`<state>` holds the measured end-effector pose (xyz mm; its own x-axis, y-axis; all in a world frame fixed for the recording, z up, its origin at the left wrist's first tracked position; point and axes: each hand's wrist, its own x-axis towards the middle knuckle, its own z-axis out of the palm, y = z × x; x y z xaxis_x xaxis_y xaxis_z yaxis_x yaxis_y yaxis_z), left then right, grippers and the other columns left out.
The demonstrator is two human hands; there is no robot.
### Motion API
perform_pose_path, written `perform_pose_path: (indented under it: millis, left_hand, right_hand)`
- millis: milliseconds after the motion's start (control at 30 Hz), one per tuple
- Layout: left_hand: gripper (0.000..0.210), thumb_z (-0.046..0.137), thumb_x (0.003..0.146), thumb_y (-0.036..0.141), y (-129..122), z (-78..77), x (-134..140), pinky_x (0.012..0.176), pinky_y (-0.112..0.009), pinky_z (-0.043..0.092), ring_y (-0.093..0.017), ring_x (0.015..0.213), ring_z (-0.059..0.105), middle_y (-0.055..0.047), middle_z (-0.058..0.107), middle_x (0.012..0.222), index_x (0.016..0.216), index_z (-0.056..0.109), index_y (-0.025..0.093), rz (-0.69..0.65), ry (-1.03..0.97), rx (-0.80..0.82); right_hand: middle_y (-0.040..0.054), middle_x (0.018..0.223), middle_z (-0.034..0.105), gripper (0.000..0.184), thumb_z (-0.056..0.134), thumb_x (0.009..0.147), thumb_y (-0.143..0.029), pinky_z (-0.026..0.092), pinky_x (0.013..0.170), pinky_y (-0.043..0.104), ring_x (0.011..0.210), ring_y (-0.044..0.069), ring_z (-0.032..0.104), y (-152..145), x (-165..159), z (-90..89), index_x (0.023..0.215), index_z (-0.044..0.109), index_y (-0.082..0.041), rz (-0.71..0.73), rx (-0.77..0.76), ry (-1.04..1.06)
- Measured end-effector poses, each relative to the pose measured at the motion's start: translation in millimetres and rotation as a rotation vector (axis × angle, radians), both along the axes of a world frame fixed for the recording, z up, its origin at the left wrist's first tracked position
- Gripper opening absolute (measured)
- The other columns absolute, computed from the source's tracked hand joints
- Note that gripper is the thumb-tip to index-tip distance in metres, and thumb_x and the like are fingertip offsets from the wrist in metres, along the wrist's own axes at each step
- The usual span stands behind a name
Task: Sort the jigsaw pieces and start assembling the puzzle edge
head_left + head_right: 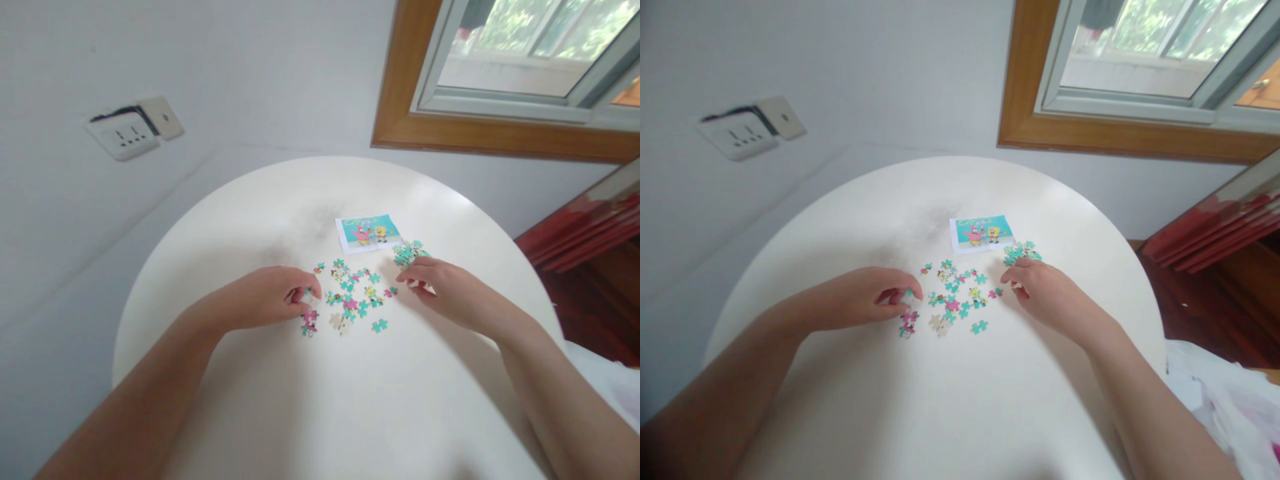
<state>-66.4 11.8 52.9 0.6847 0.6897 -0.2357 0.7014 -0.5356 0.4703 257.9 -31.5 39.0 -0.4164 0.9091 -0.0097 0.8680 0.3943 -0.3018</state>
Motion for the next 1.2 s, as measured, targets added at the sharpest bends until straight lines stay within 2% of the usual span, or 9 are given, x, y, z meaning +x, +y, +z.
perform_pose_path:
  millis: [200,333,500,600,800,1000,1200]
  left_hand:
    - [0.025,0.057,0.079,0.028,-1,0.8,-8,0.055,-0.021,0.034,-0.011,0.058,0.054,0.005,0.059,0.067,0.1,0.069,0.028,-0.032,0.049,-0.121]
    - [0.021,0.059,0.077,0.027,-3,1.2,-6,0.055,-0.022,0.032,-0.01,0.06,0.053,0.005,0.059,0.069,0.096,0.067,0.027,-0.054,0.065,-0.151]
    - [0.021,0.058,0.079,0.028,-5,4.0,3,0.056,-0.022,0.031,-0.011,0.062,0.052,0.005,0.058,0.071,0.098,0.064,0.025,-0.081,0.114,-0.181]
    - [0.021,0.057,0.079,0.027,-6,5.6,5,0.057,-0.022,0.031,-0.011,0.062,0.051,0.005,0.057,0.071,0.098,0.063,0.025,-0.073,0.121,-0.177]
    - [0.02,0.052,0.081,0.025,-5,4.9,3,0.056,-0.023,0.029,-0.01,0.06,0.049,0.006,0.054,0.068,0.099,0.062,0.024,-0.049,0.084,-0.135]
    - [0.029,0.05,0.086,0.028,-5,-2.1,13,0.058,-0.023,0.03,-0.011,0.06,0.049,0.006,0.052,0.067,0.114,0.058,0.025,-0.013,0.001,-0.028]
    - [0.018,0.055,0.086,0.034,-6,-14.5,24,0.061,-0.023,0.03,-0.013,0.064,0.049,0.005,0.055,0.069,0.099,0.063,0.023,-0.056,-0.011,0.067]
  right_hand:
    - [0.0066,0.105,0.067,0.028,0.054,0.085,-0.011,0.05,0.084,0.033,0.095,0.021,0.064,0,-5,-1.7,0.103,0.073,-0.025,0.032,-0.043,-0.009]
    - [0.008,0.099,0.064,0.022,0.056,0.088,-0.015,0.049,0.082,0.033,0.09,0.021,0.063,-1,-15,2.0,0.1,0.072,-0.021,0.074,-0.003,0.01]
    - [0.0074,0.092,0.06,0.022,0.053,0.09,-0.01,0.048,0.076,0.028,0.084,0.016,0.06,-9,-37,4.9,0.099,0.071,-0.018,0.328,-0.008,0.175]
    - [0.0072,0.093,0.059,0.029,0.051,0.088,-0.005,0.048,0.076,0.027,0.084,0.016,0.059,-13,-43,2.6,0.105,0.07,-0.018,0.417,-0.058,0.173]
    - [0.0079,0.094,0.059,0.034,0.05,0.091,-0.012,0.049,0.079,0.032,0.085,0.018,0.06,-13,-37,-2.8,0.12,0.065,-0.021,0.385,-0.08,0.09]
    - [0.0094,0.097,0.06,0.038,0.041,0.1,-0.027,0.049,0.085,0.04,0.089,0.022,0.06,-16,-47,-4.4,0.136,0.055,-0.023,0.385,-0.028,0.029]
    - [0.0099,0.101,0.06,0.04,0.039,0.101,-0.027,0.049,0.085,0.039,0.09,0.022,0.059,-16,-49,-8.7,0.138,0.052,-0.021,0.36,-0.007,-0.021]
